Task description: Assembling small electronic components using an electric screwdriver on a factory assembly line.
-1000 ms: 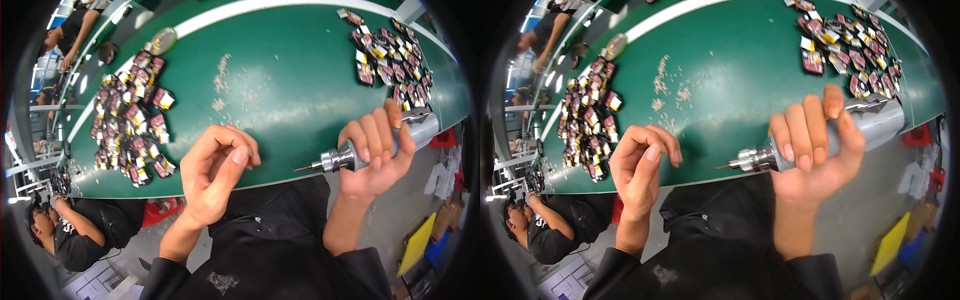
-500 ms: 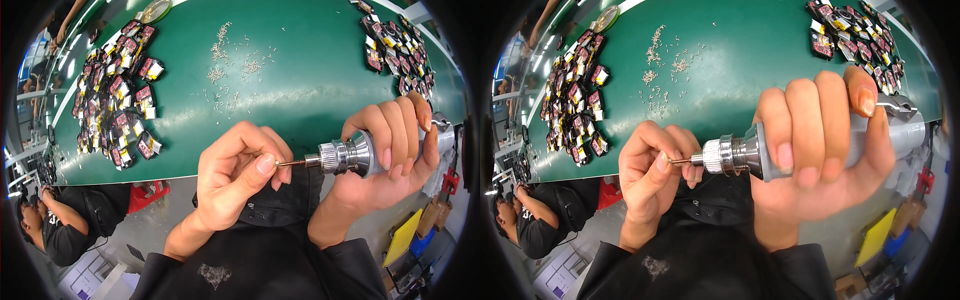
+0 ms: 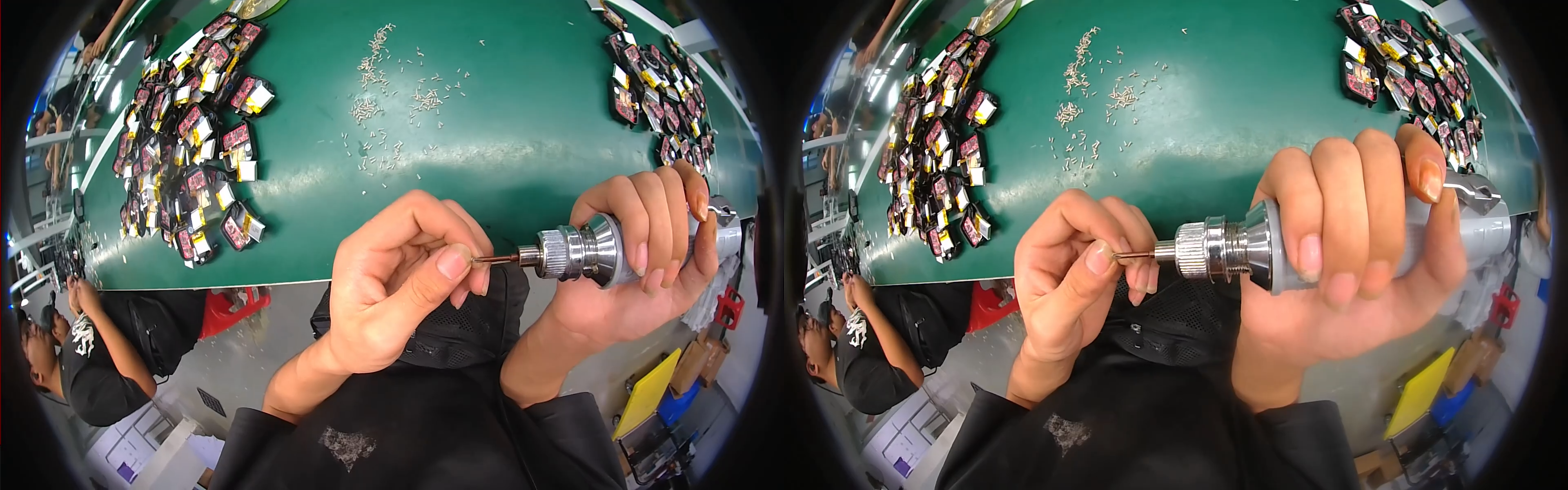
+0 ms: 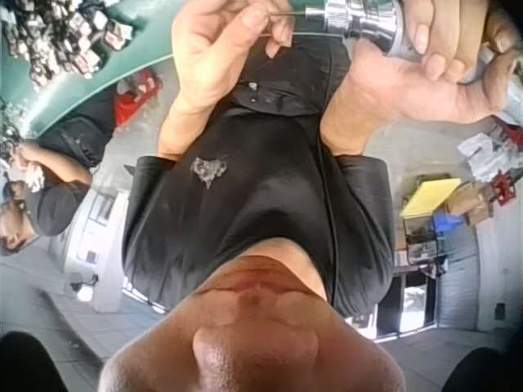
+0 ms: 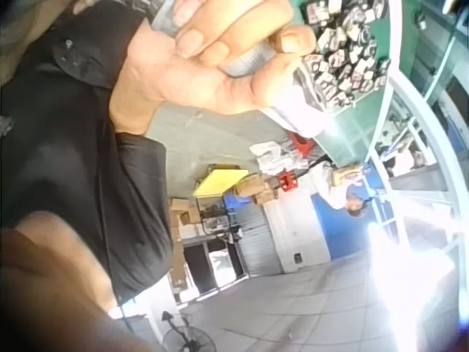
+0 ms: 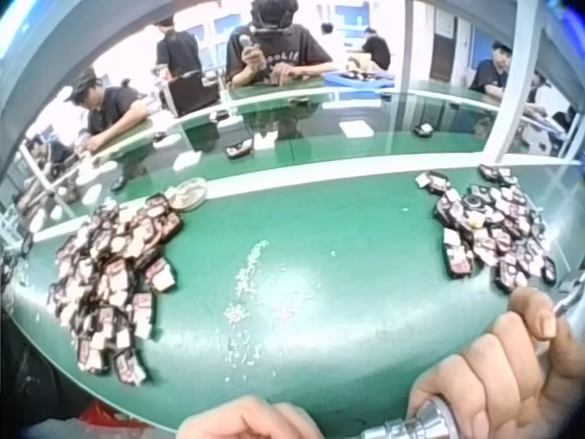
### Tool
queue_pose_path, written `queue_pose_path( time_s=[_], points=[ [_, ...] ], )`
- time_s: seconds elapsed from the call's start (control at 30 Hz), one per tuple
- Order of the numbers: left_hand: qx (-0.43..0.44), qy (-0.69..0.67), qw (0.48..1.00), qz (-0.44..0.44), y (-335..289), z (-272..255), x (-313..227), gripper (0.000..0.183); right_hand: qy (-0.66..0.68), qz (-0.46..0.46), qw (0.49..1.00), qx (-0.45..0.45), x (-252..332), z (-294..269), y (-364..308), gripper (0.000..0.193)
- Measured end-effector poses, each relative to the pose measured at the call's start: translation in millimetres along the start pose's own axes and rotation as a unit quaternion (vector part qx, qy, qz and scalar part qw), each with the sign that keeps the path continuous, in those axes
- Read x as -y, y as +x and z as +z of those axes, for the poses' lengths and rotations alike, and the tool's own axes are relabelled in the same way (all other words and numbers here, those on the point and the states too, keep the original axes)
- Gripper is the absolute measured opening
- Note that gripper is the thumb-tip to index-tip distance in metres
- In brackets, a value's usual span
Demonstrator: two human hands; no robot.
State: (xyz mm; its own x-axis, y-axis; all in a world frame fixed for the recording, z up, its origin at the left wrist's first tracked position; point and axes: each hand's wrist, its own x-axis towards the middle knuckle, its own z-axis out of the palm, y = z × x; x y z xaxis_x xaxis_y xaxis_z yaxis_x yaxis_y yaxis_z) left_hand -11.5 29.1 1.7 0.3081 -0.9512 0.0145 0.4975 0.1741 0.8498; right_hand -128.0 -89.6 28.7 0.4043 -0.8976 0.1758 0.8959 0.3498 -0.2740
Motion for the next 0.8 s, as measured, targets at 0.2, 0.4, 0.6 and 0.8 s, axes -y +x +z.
queue_pose_path(
  time_s=[0.2,0.4,0.6,0.8],
  points=[
    [-0.014,0.055,0.998,0.022,-1.5,0.8,-0.7,0.015,-0.021,-0.008,1.000,-0.004,-0.5,0.2,-1.8,0.009],
    [-0.022,0.311,0.933,0.178,-1.6,-2.1,9.9,0.008,-0.046,-0.031,0.998,-0.002,-0.7,-2.3,-3.5,0.008],
    [-0.001,0.362,0.906,0.221,7.1,-8.8,13.7,0.009,-0.037,-0.032,0.999,-0.020,-1.1,-9.7,3.7,0.007],
    [-0.033,0.491,0.832,0.256,10.8,-27.5,-32.2,0.032,0.040,-0.036,0.998,-0.037,3.1,-8.3,4.6,0.010]
  ],
)
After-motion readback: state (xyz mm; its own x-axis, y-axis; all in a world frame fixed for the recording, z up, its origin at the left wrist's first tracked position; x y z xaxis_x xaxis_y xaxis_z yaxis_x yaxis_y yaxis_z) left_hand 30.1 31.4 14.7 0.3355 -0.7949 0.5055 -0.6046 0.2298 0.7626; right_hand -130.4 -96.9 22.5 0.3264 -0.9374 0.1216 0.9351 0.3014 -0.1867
